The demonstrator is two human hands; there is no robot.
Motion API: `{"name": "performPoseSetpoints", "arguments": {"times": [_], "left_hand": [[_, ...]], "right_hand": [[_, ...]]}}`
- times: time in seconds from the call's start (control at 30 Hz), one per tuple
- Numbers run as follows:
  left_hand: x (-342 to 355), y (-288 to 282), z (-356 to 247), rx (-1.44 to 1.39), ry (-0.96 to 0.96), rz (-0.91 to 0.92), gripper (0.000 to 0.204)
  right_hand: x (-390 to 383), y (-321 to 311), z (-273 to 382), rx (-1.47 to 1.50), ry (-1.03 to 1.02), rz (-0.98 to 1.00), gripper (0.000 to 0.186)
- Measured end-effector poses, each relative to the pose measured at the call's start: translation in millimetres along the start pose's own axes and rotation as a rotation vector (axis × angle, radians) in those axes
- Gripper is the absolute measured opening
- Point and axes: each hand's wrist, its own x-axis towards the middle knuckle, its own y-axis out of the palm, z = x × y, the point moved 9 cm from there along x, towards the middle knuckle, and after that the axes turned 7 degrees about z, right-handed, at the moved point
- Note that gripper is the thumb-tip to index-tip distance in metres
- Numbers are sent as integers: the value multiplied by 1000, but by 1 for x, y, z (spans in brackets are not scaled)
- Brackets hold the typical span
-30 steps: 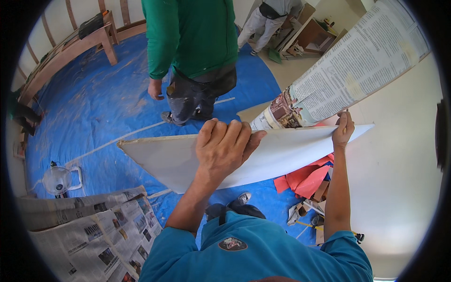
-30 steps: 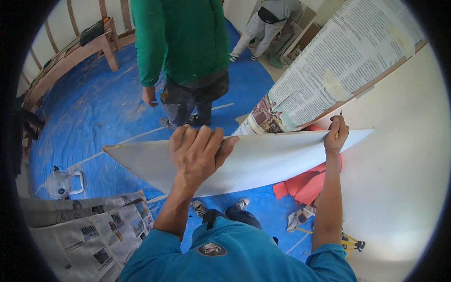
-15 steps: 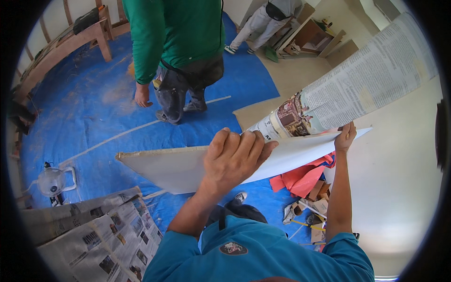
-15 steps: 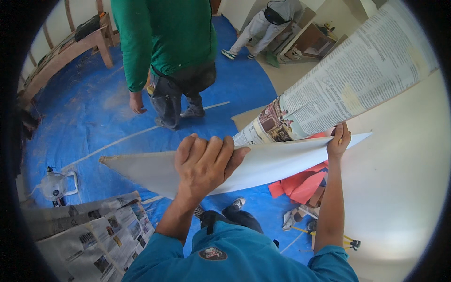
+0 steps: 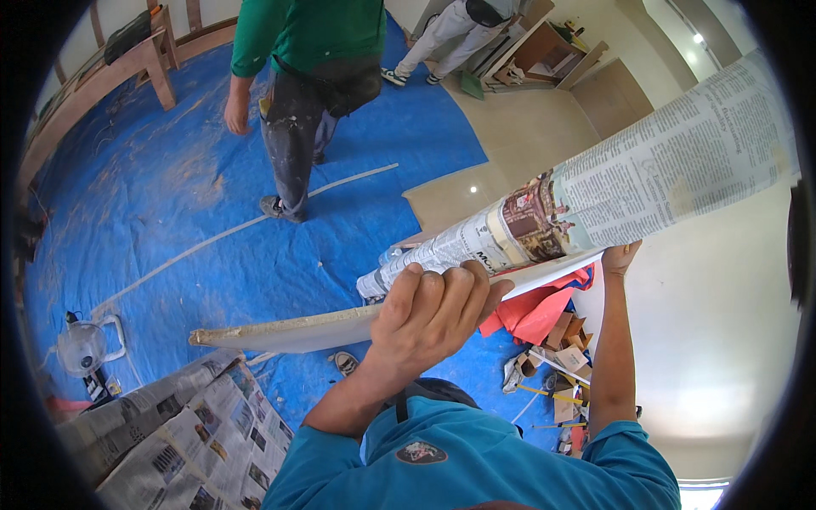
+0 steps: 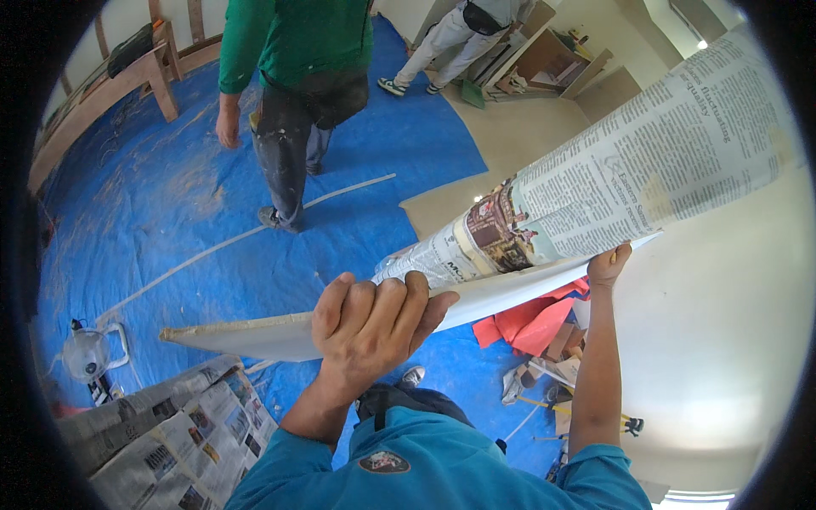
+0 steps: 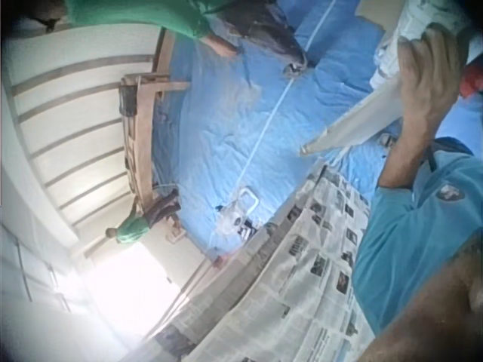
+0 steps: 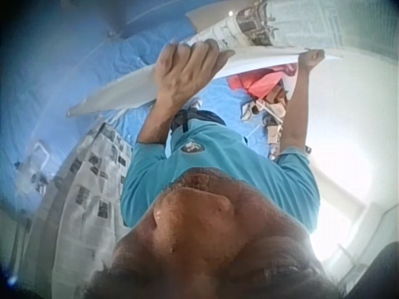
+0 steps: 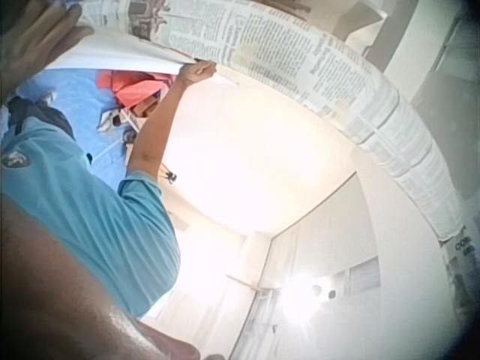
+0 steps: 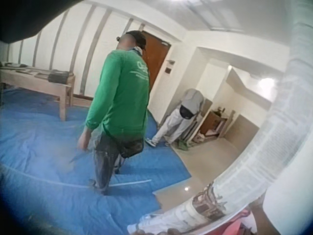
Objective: The person measures a large white drywall sheet with a tape measure and marks it with a pencil. They then use a utility knife and a straight edge to score and cut the drywall along the marked line. The person works in a room with blue floor protection and newspaper-covered walls.
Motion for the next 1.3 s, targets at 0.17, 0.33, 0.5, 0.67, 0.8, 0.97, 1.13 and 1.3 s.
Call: {"name": "performPoseSetpoints", "arguments": {"times": [0.17,0.33,0.5,0.67,0.8,0.97,1.13,1.3], "left_hand": [[3,-3,1,-11,14,-36,33],[-3,6,0,-34,-22,107,32],[3,7,4,48,-15,40,32],[15,6,-5,245,95,65,50],[15,-8,-23,215,113,55,56],[17,-30,-57,98,221,-116,58],[14,-38,-83,147,295,-240,58],[10,-32,-86,169,302,-297,56]], "right_hand": [[-2,-2,-8,9,-37,13,34],[-7,-2,7,-451,-122,-67,33],[9,39,48,-339,-259,197,29],[13,20,77,-332,-65,-88,16],[9,14,83,-312,20,-116,18],[6,21,78,-271,32,-67,24],[6,17,79,-203,10,-62,23],[4,11,82,-133,-23,-68,20]]}}
